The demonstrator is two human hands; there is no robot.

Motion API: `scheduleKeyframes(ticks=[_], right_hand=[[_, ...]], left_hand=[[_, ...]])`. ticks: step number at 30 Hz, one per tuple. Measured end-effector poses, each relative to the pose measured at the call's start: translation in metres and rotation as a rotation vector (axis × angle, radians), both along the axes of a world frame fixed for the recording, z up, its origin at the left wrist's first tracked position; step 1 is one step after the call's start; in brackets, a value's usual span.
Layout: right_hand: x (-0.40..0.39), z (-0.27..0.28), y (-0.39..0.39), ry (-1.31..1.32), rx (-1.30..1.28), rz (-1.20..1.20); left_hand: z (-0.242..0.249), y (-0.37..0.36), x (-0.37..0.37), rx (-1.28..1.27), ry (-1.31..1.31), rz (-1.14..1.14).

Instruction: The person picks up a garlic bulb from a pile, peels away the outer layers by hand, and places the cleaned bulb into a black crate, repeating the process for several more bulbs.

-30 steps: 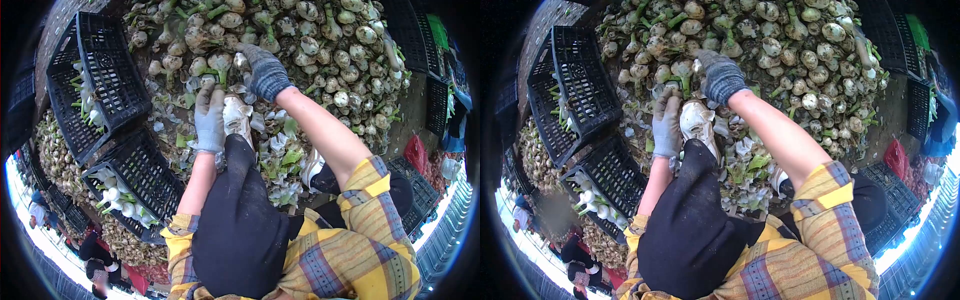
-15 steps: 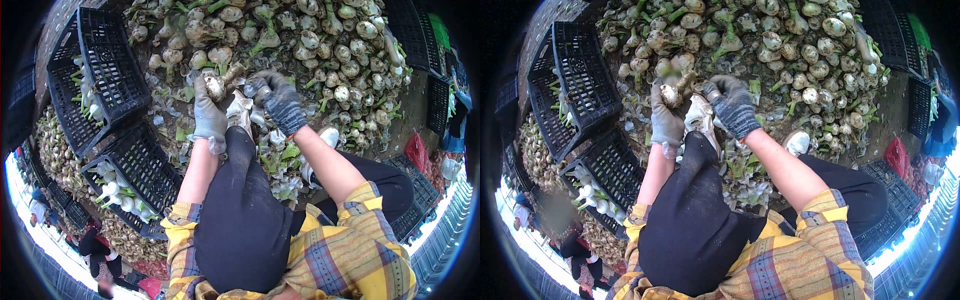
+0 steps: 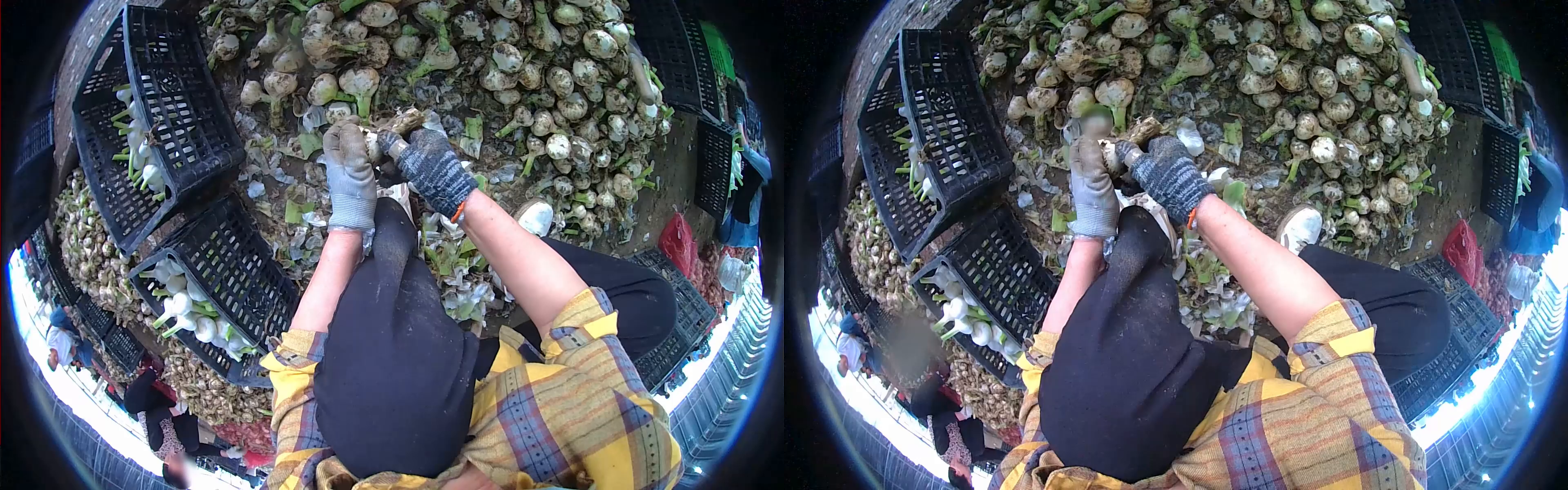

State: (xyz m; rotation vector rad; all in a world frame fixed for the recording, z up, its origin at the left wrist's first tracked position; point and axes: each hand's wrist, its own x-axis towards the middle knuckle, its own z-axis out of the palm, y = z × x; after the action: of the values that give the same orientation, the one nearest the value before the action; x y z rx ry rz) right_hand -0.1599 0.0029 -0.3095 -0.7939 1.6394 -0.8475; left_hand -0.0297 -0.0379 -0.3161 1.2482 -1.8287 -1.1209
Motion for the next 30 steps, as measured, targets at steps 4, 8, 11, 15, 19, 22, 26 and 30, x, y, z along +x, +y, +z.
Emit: scheduleKeyframes(ticks=[4,8,11,15,19,22,26,30], right_hand=[[-0.003,0.015,-0.005,-0.012,0.095,0.072],[-0.003,0.025,-0.004,0.151,0.039,0.099],[0.000,0.017,0.001,0.177,0.019,0.063],[-0.002,0.003,0.002,0.172,-0.018,0.000],[-0.017,0.024,-0.003,0.409,0.034,0.201],[-0.013,-0.001,0.001,0.181,-0.065,-0.076],[-0.012,0.004,0.001,0.186,-0.047,-0.127],[-0.013,0.008,0.002,0.283,-0.039,-0.083]], left_hand=[[0.011,0.000,-0.005,0.230,0.104,0.099],[-0.004,0.000,-0.003,0.379,0.157,0.170],[0.005,-0.007,-0.002,0.586,0.241,0.174],[0.037,-0.013,-0.011,0.994,0.480,0.193],[0.033,0.004,-0.010,0.515,0.263,0.037],[0.030,-0.002,-0.009,0.723,0.351,0.138],[0.033,-0.012,-0.006,1.193,0.490,0.135],[0.020,0.003,-0.015,0.869,0.497,0.262]])
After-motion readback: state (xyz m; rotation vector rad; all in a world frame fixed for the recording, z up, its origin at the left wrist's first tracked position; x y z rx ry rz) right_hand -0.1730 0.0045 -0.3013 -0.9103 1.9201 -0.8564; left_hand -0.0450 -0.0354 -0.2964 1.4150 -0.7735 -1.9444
